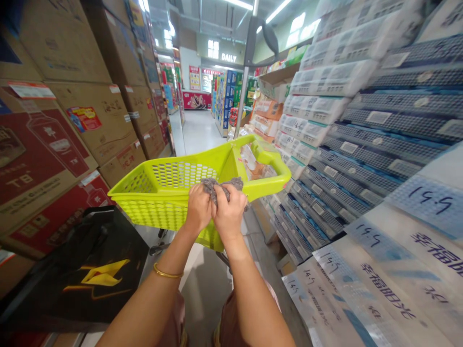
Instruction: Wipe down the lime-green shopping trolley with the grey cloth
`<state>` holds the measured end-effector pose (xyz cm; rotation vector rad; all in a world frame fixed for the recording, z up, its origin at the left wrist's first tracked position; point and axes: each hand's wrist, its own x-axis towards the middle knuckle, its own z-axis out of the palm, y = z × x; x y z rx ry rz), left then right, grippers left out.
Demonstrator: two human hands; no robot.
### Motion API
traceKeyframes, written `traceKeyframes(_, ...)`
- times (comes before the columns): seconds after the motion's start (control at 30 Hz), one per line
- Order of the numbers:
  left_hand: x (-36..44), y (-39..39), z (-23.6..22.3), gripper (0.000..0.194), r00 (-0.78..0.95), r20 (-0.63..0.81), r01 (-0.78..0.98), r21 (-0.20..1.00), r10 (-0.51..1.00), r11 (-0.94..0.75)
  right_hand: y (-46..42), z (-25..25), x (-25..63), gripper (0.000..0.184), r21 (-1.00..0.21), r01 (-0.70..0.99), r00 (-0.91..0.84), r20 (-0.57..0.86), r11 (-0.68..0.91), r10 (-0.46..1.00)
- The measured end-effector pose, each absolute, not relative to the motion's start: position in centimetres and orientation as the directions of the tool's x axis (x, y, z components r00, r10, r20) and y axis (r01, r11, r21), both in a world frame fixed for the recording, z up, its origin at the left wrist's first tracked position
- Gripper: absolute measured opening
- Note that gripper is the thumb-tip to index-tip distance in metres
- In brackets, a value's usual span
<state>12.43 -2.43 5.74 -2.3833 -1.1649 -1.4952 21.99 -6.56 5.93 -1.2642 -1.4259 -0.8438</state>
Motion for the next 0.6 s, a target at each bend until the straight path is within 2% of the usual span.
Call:
traceKeyframes(0.1,13.0,-1.9,5.6,0.027,0.268,0.797,0.576,0.318,0.542,-0.753,-6.4,5.7,21.7,0.022,-0.144,0.969,0.086,0.958,0.201,0.272)
traceKeyframes(0.23,13.4,-1.7,5.8,0.025,0.295,0.766,0.575,0.335,0.571,-0.747,-6.7,5.9,23.3,0.022,-0.099,0.985,0.054,0.953,0.14,0.297)
traceKeyframes(0.37,13.4,-2.3,6.2,0.03,0.276,0.764,0.561,0.365,0.583,-0.743,-7.0,6.4,25.5,0.023,-0.115,0.988,0.092,0.977,0.107,0.194)
traceKeyframes(0.47,13.2,-2.5,6.3,0.033,0.228,0.765,0.576,0.393,0.602,-0.717,-7.1,6.7,26.0,0.026,-0.151,0.981,0.131,0.979,0.123,0.157)
traceKeyframes(0.6,12.5,-2.5,6.4,0.03,0.207,0.769,0.592,0.393,0.605,-0.703,-7.3,6.7,25.3,0.03,-0.148,0.973,0.115,0.975,0.176,0.19)
